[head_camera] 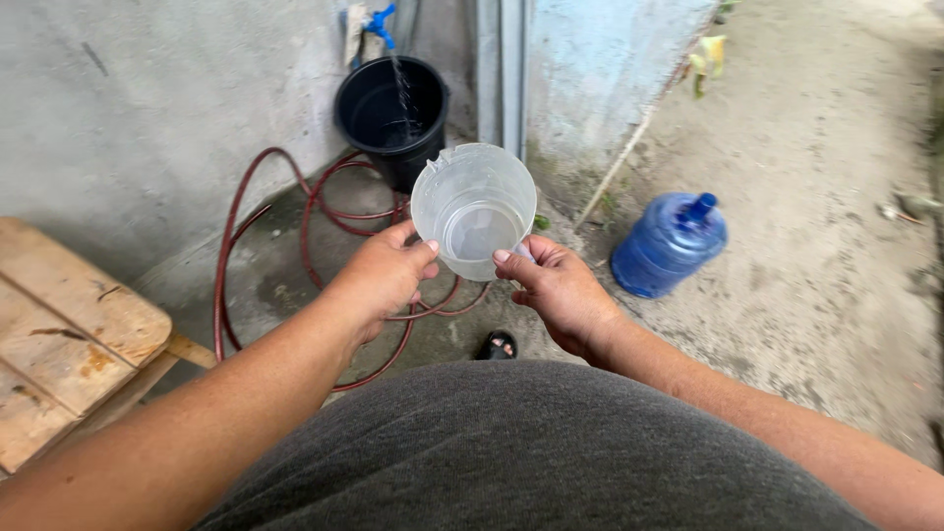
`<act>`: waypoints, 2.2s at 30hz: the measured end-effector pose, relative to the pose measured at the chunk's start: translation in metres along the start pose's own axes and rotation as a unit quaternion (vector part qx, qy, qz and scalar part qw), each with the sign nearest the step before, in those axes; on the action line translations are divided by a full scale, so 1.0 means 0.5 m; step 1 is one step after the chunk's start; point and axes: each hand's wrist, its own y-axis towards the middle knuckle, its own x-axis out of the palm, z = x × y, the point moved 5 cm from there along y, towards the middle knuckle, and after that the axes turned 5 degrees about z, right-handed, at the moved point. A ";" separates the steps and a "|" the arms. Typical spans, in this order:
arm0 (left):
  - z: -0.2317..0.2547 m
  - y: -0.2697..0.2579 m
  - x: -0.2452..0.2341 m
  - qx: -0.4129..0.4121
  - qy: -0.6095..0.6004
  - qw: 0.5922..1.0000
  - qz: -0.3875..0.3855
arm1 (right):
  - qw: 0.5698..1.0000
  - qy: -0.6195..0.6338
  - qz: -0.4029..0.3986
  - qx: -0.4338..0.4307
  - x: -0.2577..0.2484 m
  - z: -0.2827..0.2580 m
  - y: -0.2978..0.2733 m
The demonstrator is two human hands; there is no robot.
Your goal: The person fills a plastic pitcher with water from a tap, carries it to a garden area, and pours water into several potted plants and garden beds.
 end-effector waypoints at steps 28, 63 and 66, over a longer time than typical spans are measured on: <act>0.153 0.649 0.033 -0.145 0.044 0.984 0.091 | 0.984 -0.119 -0.122 -0.046 -0.111 -0.114 0.770; -0.069 1.617 -0.443 -0.082 0.319 0.923 -0.200 | 0.723 -0.638 -0.123 0.236 0.393 0.260 1.876; -0.075 1.649 -0.469 -0.090 0.322 0.919 -0.211 | 0.685 -0.647 -0.148 0.300 0.421 0.306 1.932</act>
